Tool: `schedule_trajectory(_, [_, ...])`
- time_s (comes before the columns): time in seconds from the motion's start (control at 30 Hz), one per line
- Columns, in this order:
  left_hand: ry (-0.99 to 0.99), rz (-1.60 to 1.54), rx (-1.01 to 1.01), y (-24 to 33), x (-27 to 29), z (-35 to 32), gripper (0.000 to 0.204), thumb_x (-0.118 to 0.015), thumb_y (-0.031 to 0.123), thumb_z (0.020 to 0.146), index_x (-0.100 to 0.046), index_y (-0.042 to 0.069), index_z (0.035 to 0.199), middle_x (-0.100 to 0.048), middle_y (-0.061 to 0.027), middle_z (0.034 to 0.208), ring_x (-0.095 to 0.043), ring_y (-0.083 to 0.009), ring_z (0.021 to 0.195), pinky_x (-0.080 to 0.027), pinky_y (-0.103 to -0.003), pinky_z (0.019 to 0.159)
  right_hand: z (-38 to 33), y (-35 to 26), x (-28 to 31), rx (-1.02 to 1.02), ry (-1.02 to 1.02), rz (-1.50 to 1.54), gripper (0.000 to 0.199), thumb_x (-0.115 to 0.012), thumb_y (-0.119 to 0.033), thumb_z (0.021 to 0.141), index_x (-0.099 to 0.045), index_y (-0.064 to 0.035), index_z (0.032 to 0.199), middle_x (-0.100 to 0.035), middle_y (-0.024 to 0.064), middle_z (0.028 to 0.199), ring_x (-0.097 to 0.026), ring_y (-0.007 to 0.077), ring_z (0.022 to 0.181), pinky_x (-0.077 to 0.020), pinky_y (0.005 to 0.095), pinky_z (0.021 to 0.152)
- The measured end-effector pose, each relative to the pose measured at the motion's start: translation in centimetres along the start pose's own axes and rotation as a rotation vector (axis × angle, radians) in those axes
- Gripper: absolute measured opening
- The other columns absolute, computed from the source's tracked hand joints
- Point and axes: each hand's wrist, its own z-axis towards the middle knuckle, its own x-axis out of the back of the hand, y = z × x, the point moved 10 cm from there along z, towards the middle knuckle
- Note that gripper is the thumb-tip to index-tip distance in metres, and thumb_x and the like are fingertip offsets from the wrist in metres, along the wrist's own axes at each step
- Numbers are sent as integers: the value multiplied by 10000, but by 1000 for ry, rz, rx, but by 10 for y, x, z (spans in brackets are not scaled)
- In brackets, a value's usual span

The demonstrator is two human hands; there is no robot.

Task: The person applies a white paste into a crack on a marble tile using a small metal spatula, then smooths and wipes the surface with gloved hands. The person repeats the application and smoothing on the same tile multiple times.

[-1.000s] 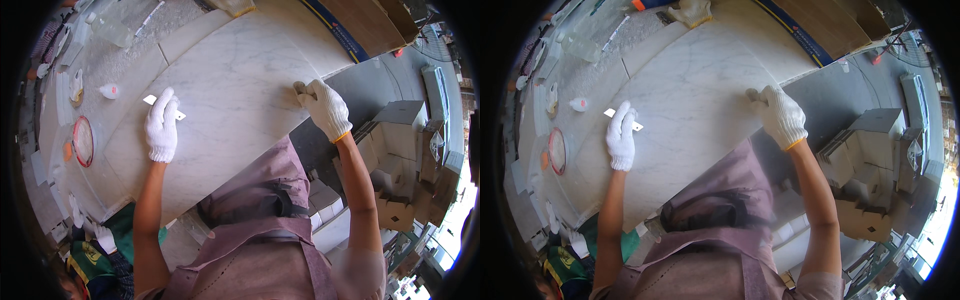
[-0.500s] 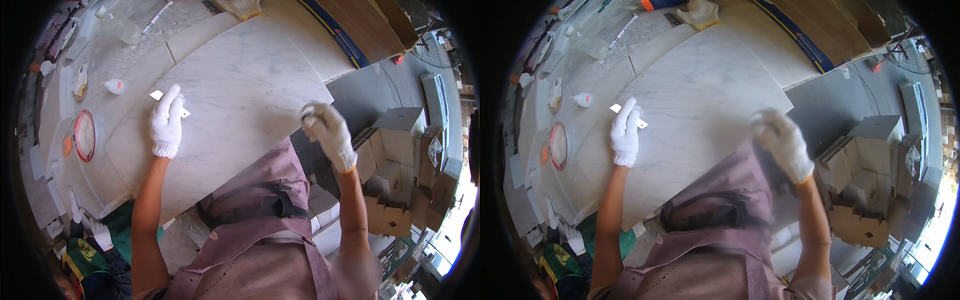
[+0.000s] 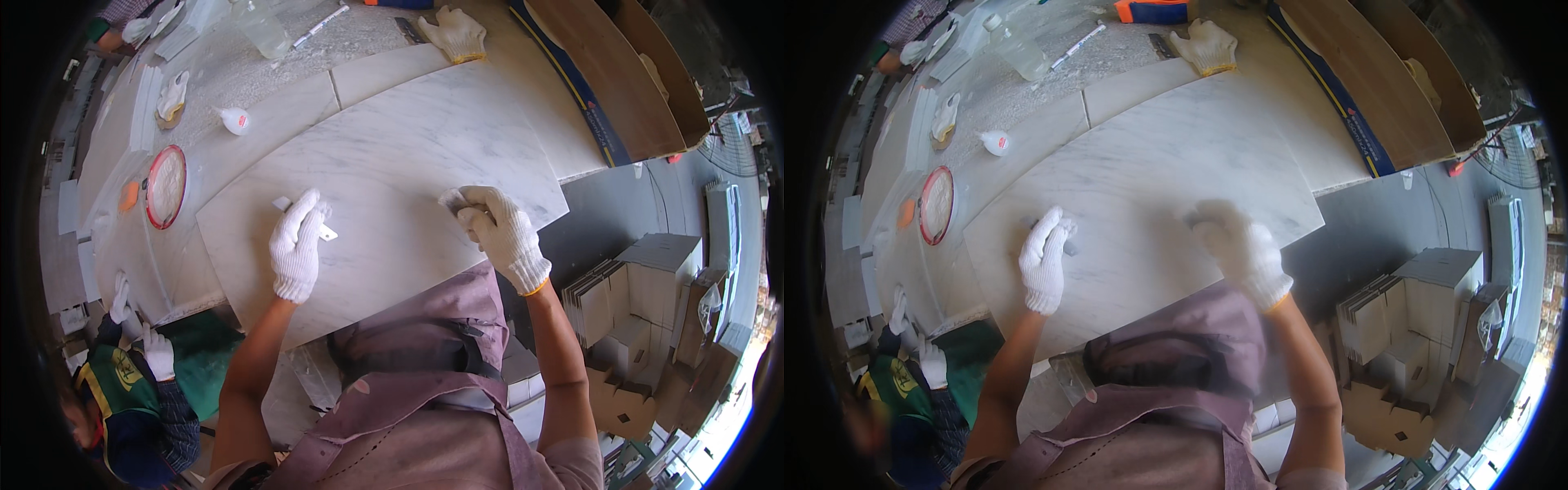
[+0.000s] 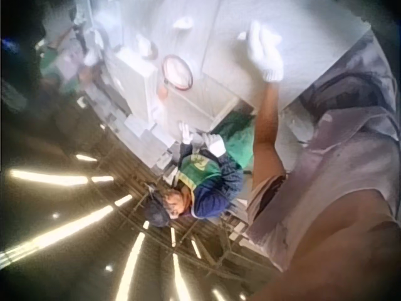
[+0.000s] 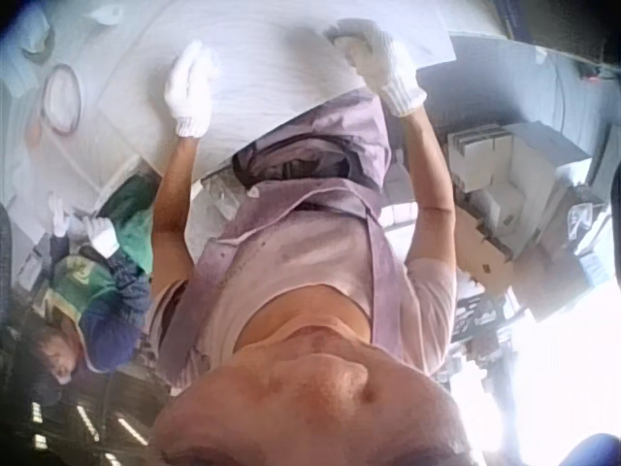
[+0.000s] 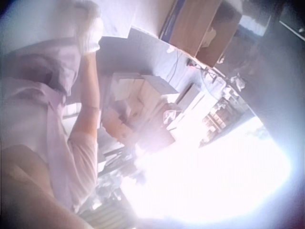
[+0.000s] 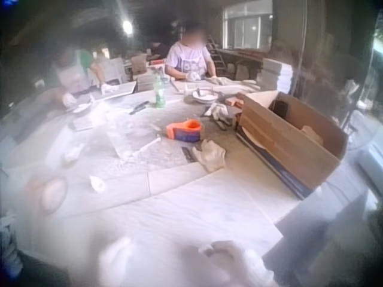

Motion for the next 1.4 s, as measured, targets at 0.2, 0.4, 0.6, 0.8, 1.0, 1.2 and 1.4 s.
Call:
schedule_trajectory(0.2, [55,105,20,0,39,-60,344,-629,18,1087,-641,-99,1410,-739,-194,1231,-754,-252,1103,-634,-355,928,33,-56,-52,376,-80,-210,276,-716,-204,979,-772,-60,1208,-758,151,1084,-732,303,969,-573,388,870])
schedule_trajectory(0.4, [138,226,-69,8,56,-93,293,-649,24,1068,-695,-107,1326,-767,-169,1139,-744,-213,1001,-612,-337,856,70,-90,-96,480,-65,-500,310,-703,-319,978,-780,-89,1171,-776,167,1111,-746,352,1010,-580,439,892])
schedule_trajectory(0.6, [122,206,-27,12,51,-91,285,-651,45,1066,-706,-96,1307,-763,-137,1060,-685,-158,811,-587,-316,737,163,-113,-95,269,52,-610,368,-667,-428,1010,-779,-88,1098,-792,175,1037,-755,369,968,-575,464,847])
schedule_trajectory(0.8, [115,150,-32,10,50,-93,299,-632,40,1073,-688,-93,1335,-747,-136,1064,-683,-154,774,-588,-309,728,156,-105,-100,291,-12,-671,541,-630,-603,1033,-794,-88,1054,-784,194,1000,-755,391,943,-569,490,841])
schedule_trajectory(1.0, [97,137,-73,11,51,-92,313,-615,35,1082,-673,-86,1365,-732,-136,1082,-691,-155,792,-591,-309,744,192,-116,-87,184,3,-680,562,-666,-579,998,-804,-40,1078,-785,223,1027,-749,389,1003,-566,457,894])
schedule_trajectory(1.2, [145,49,-17,12,55,-94,317,-623,15,1081,-664,-98,1374,-753,-152,1113,-726,-179,858,-597,-318,801,156,-89,-100,338,-76,-512,377,-732,-379,956,-792,-55,1140,-795,193,1076,-764,329,980,-575,426,897])
schedule_trajectory(1.4, [241,-91,43,2,70,-102,342,-626,36,1085,-645,-106,1396,-742,-155,1191,-738,-217,1045,-600,-325,890,-13,-88,-183,625,-674,74,159,-770,-139,967,-807,-113,1119,-781,107,1041,-756,253,1006,-604,395,907])
